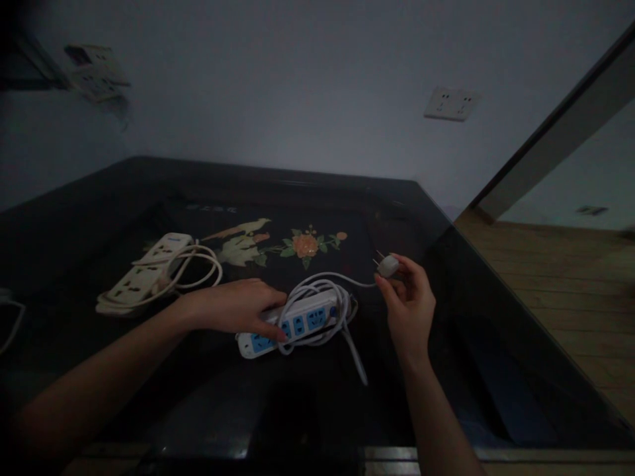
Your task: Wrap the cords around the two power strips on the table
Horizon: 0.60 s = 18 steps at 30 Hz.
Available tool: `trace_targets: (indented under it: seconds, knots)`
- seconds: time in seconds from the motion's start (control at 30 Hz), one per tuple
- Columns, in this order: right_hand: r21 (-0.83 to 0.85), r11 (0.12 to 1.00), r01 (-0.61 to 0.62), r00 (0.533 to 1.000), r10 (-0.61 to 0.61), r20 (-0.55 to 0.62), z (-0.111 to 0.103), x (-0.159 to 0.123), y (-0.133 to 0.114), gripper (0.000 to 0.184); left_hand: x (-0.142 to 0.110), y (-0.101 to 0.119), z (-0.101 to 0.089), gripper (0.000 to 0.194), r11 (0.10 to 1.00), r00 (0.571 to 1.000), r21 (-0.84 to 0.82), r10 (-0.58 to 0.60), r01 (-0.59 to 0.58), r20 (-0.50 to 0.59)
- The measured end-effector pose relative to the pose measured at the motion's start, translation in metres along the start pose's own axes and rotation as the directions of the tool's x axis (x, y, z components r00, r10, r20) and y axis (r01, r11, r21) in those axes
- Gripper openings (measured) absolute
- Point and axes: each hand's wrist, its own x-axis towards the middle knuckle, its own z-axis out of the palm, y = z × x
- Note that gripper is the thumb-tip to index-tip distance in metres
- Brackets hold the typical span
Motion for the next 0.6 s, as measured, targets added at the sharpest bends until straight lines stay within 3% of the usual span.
trace_targets:
  seconds: [0.2, 0.3, 0.37, 0.43, 0.5, 0.53, 0.6]
  knots:
    - [-0.064, 0.996, 0.061, 0.991, -0.053, 0.120, 0.002, -0.003, 0.001, 0.035, 0.003, -0.016, -0.001, 0.055, 0.993, 0.999, -0.117, -0.030, 0.033, 0.020]
    - [-0.121, 0.984, 0.129, 0.968, -0.098, 0.230, 0.006, -0.004, -0.004, 0.036, -0.001, -0.018, -0.010, 0.049, 0.988, 0.988, -0.145, -0.078, 0.058, -0.137]
    - [-0.167, 0.960, 0.227, 0.932, -0.164, 0.323, 0.012, -0.004, -0.012, 0.038, -0.006, -0.012, -0.017, 0.042, 0.990, 0.933, -0.135, -0.080, 0.034, -0.350]
    - [-0.199, 0.917, 0.345, 0.871, -0.233, 0.432, 0.021, -0.003, -0.024, 0.042, -0.013, -0.002, -0.024, 0.039, 0.994, 0.812, -0.111, -0.059, -0.007, -0.581]
    - [-0.208, 0.869, 0.448, 0.793, -0.280, 0.541, 0.034, -0.004, -0.036, 0.046, -0.020, 0.010, -0.029, 0.043, 0.996, 0.698, -0.078, -0.029, -0.038, -0.716]
    - [-0.206, 0.846, 0.492, 0.752, -0.294, 0.590, 0.041, -0.005, -0.043, 0.047, -0.023, 0.015, -0.030, 0.047, 0.997, 0.678, -0.055, -0.007, -0.050, -0.735]
    - [-0.210, 0.803, 0.558, 0.691, -0.309, 0.654, 0.055, -0.007, -0.054, 0.043, -0.026, 0.021, -0.029, 0.051, 0.999, 0.708, 0.004, 0.038, -0.049, -0.706]
